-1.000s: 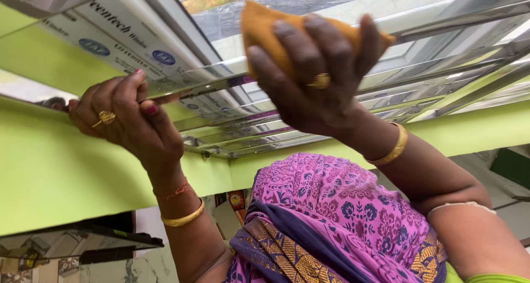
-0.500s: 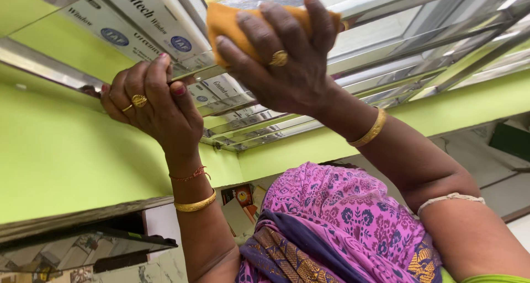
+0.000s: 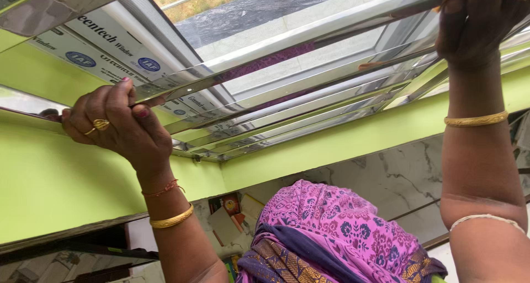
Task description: The person wipes the metal bars of a window grill using a cloth, moving the cloth along several different bars to remove dust.
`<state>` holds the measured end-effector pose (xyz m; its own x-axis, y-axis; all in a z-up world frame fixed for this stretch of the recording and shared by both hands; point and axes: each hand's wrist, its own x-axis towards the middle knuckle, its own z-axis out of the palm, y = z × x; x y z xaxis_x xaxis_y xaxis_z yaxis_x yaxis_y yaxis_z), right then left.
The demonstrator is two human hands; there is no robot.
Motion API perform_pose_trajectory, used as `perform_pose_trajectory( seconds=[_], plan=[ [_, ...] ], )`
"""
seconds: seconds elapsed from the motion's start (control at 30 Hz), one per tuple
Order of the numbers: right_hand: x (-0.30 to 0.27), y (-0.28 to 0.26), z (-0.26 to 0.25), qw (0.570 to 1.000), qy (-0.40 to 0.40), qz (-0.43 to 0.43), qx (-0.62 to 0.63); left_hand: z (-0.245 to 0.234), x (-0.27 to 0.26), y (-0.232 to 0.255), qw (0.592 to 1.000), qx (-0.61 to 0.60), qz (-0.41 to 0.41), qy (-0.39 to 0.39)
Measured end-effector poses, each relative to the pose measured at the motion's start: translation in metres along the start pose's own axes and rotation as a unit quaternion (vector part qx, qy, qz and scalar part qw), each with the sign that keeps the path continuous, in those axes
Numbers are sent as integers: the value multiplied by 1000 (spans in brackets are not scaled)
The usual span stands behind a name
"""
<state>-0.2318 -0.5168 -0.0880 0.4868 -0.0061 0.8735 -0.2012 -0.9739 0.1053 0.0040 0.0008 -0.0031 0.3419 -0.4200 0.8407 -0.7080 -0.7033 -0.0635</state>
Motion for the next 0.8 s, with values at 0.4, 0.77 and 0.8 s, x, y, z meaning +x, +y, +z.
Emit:
perform_pose_trajectory(
  seconds=[0.4, 0.77, 0.8],
  plan=[
    [113, -185, -17, 995, 74, -62, 27, 5, -5, 3, 999, -23, -41, 10],
    [158, -357, 14, 985, 57, -91, 132, 3, 0, 3, 999, -14, -37, -1],
    [157, -361, 15, 986, 54, -94, 129, 2, -2, 2, 999, -12, -37, -6]
  ],
)
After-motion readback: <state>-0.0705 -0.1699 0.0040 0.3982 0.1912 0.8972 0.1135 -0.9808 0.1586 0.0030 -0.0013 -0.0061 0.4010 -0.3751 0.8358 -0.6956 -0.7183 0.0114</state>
